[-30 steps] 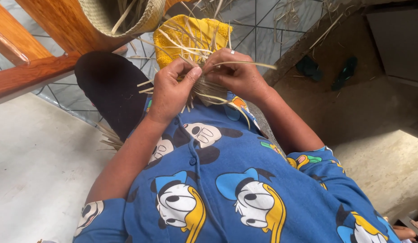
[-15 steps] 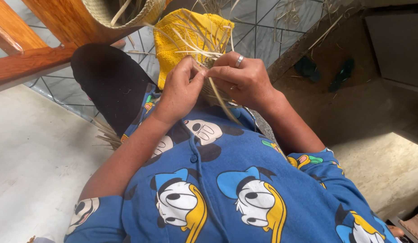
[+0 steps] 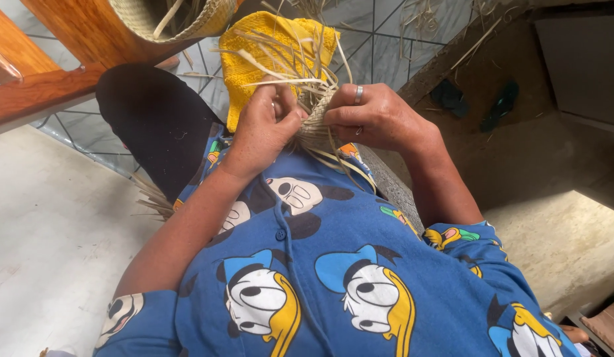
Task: Hand-weaving dried straw or palm fibers to construct a small basket, carefully interlacing the strands to build the walls of the object.
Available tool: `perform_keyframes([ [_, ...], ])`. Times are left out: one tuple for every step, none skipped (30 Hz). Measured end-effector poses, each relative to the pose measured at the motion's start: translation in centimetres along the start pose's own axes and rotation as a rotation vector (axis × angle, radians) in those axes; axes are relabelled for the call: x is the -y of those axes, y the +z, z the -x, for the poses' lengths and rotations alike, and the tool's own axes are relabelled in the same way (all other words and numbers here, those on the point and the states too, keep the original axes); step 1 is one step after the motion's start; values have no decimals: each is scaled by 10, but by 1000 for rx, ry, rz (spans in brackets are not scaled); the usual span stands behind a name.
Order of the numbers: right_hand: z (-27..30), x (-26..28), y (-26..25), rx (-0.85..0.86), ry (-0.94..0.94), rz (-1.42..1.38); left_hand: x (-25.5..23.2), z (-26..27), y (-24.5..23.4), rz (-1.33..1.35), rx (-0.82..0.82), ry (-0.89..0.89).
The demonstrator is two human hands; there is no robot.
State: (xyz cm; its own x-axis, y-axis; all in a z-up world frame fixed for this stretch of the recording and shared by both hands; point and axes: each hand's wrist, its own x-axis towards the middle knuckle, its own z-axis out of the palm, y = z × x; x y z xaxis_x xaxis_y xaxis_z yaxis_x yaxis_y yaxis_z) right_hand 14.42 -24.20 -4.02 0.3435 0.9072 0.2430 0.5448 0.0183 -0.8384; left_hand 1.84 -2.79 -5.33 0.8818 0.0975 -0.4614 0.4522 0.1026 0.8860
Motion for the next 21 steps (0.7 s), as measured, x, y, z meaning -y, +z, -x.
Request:
perform_keyframes([
  [1, -3, 1, 0, -10, -28, 0, 0, 1, 149, 20, 41],
  [3, -3, 3, -2, -9, -31, 0, 3, 1, 147, 21, 38],
  [5, -4, 4, -9, 3, -29, 0, 6, 1, 110, 27, 61],
  [7, -5, 4, -17, 16, -25, 0, 9, 1, 75, 35, 87],
  [8, -4, 5, -20, 19, -25, -6, 11, 0, 73, 39, 85],
  [9, -4, 6, -35, 19, -21, -12, 13, 0, 25, 29, 57],
  [10, -3, 7, -50, 19, -16, -18, 15, -1, -23, 19, 29],
  [9, -2, 6, -52, 20, -16, -22, 15, 1, -24, 20, 29],
  [8, 0, 6, -71, 21, -17, -27, 15, 2, -69, 8, 55],
  [5, 2, 5, -91, 20, -17, -31, 14, 3, -116, -5, 84],
  [11, -3, 10, -94, 19, -17, -31, 13, 2, -119, -4, 85],
  [15, -9, 16, -158, 52, -83, -31, 11, 0, -127, -41, 158],
  [19, -15, 20, -223, 86, -149, -31, 9, -1, -135, -78, 232],
  [20, -14, 29, -229, 78, -147, -27, 3, -6, -143, -78, 238],
  [20, -13, 37, -532, 292, -544, -24, -2, -11, -205, -93, 314],
  [20, -12, 46, -818, 511, -952, -20, -6, -16, -268, -113, 388],
  [16, -8, 45, -815, 501, -958, -21, -9, -21, -276, -118, 392],
  [12, -4, 45, -843, 692, -1094, -21, -12, -26, -193, -44, 363],
  [9, 0, 45, -865, 886, -1226, -21, -16, -31, -111, 29, 334],
  [12, 2, 45, -868, 888, -1227, -25, -18, -35, -111, 32, 332],
  [16, 4, 46, -832, 920, -1269, -28, -20, -39, -111, 90, 317],
])
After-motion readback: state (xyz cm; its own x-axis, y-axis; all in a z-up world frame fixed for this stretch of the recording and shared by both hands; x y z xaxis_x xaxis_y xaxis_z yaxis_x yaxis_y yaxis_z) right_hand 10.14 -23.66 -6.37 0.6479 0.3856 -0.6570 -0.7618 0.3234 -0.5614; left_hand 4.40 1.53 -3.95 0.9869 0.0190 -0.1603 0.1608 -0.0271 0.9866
